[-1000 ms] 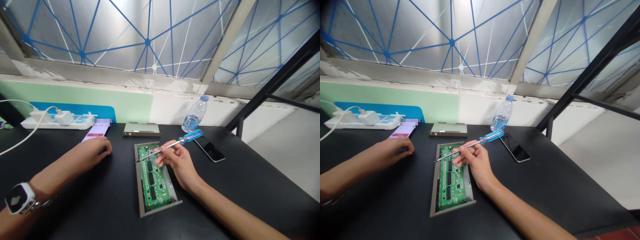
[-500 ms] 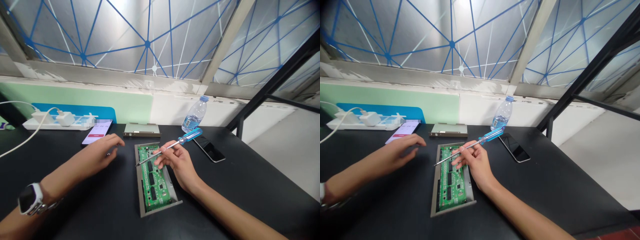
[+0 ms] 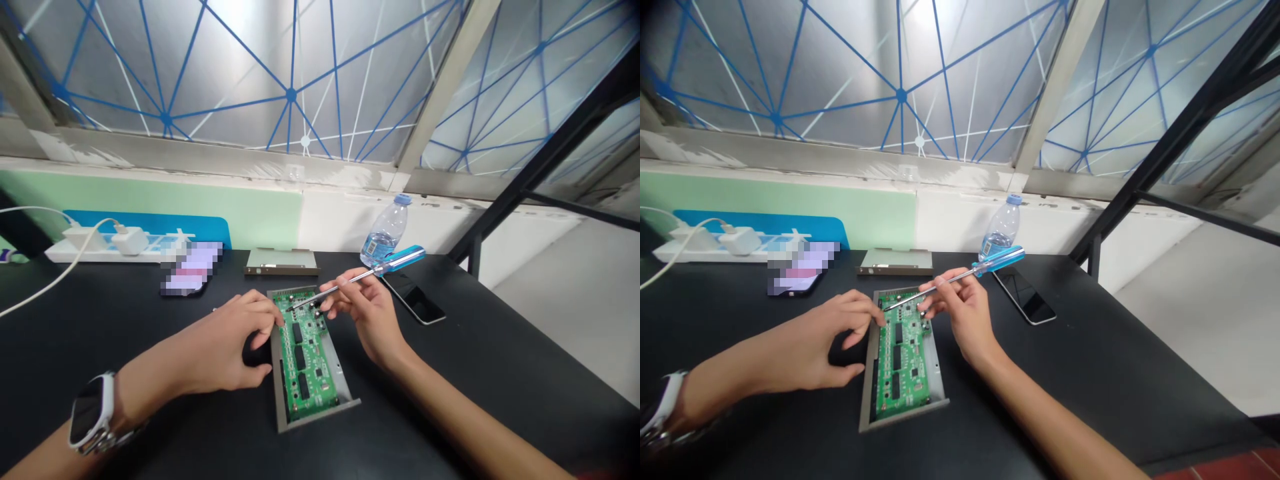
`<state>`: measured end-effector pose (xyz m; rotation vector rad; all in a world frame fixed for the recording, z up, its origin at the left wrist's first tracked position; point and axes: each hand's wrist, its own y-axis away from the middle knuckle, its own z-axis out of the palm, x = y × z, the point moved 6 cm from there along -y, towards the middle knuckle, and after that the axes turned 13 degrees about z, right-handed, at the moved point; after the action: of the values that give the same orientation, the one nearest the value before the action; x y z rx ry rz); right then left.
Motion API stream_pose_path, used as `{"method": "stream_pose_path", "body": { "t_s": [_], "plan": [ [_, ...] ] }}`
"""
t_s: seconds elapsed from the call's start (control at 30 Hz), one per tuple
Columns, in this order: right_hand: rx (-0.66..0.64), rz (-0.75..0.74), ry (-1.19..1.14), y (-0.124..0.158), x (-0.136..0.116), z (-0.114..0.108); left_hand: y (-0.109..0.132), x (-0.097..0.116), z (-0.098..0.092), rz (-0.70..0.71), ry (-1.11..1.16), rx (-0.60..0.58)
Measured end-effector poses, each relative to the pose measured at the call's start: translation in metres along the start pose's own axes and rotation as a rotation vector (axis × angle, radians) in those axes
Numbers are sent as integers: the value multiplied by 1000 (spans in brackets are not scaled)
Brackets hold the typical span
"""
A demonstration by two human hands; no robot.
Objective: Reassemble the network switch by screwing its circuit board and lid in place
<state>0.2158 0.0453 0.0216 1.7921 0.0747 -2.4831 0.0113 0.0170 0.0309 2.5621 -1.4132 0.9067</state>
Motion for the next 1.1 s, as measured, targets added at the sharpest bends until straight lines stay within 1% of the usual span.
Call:
{"method": "stream_pose_path", "body": {
  "t_s": [0.13,0.27,0.37,0.47,0.53,0.6,0.7,0.8,0.87,0.9,1.0,1.07,1.1],
  "plan": [
    [9,-36,11,-1,-6,-2,-8,3,-2,25,-27,-14],
    [33,-80,12,-1,-13,-5,-22,9,4,63,-117,-28],
    [52,-106,-8,-2,-16,-10,-37,21,15,144,-218,-64],
    [66,-138,-9,-4,-19,-15,-54,35,32,244,-301,-112],
    [85,-157,0,-6,-22,-19,-65,38,41,250,-325,-110],
    [108,-170,7,-7,-24,-22,-75,34,47,189,-333,-70],
    [130,-177,11,-7,-25,-25,-84,23,48,77,-311,23],
    [128,-186,16,-7,-27,-24,-85,11,42,8,-265,93],
    [126,-200,23,-7,-29,-24,-80,2,35,-27,-245,152],
    [127,-210,25,-7,-30,-25,-77,-3,30,-35,-242,193],
    [139,-250,24,-9,-35,-29,-65,-14,14,15,-281,334],
    [154,-276,32,-9,-38,-33,-58,-23,11,38,-296,362],
    [154,-276,42,-10,-38,-33,-55,-28,11,38,-284,353]
  ]
}}
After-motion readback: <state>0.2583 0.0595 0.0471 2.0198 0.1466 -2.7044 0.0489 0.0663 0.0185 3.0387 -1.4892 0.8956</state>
